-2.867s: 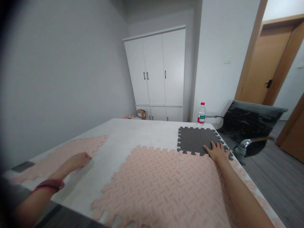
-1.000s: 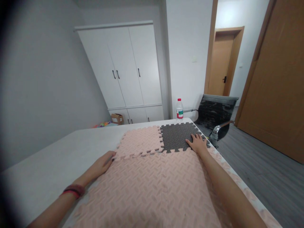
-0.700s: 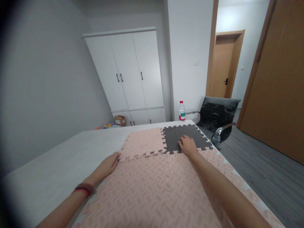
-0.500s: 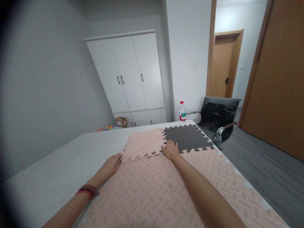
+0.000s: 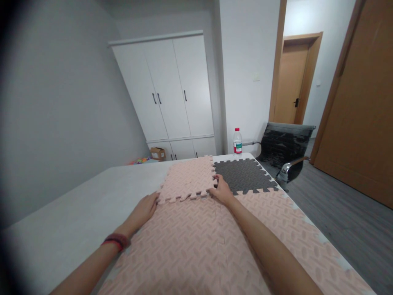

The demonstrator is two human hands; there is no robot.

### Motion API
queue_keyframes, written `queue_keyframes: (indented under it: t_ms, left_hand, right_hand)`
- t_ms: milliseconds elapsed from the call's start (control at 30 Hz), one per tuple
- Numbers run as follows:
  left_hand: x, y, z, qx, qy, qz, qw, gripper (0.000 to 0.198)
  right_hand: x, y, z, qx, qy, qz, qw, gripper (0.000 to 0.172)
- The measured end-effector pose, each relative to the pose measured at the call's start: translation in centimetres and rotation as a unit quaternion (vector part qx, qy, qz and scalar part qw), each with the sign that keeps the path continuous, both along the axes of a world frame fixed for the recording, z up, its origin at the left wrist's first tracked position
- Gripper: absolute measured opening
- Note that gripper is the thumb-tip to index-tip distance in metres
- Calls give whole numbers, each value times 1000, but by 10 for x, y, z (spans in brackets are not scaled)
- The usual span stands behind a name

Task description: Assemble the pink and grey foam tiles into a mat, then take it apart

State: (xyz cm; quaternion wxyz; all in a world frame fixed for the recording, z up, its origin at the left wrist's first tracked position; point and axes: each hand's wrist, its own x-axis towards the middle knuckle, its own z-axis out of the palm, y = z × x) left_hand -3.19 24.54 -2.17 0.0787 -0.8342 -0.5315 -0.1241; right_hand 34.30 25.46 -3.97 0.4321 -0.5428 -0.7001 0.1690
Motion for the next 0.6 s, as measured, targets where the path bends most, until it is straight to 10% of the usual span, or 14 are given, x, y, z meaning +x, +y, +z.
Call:
queue_keyframes:
  t_ms: [600]
  left_hand:
    - [2,6,4,-29,47,5,998,37]
  right_hand:
    - [-5,-8,9,-37,-200,-138,969,27]
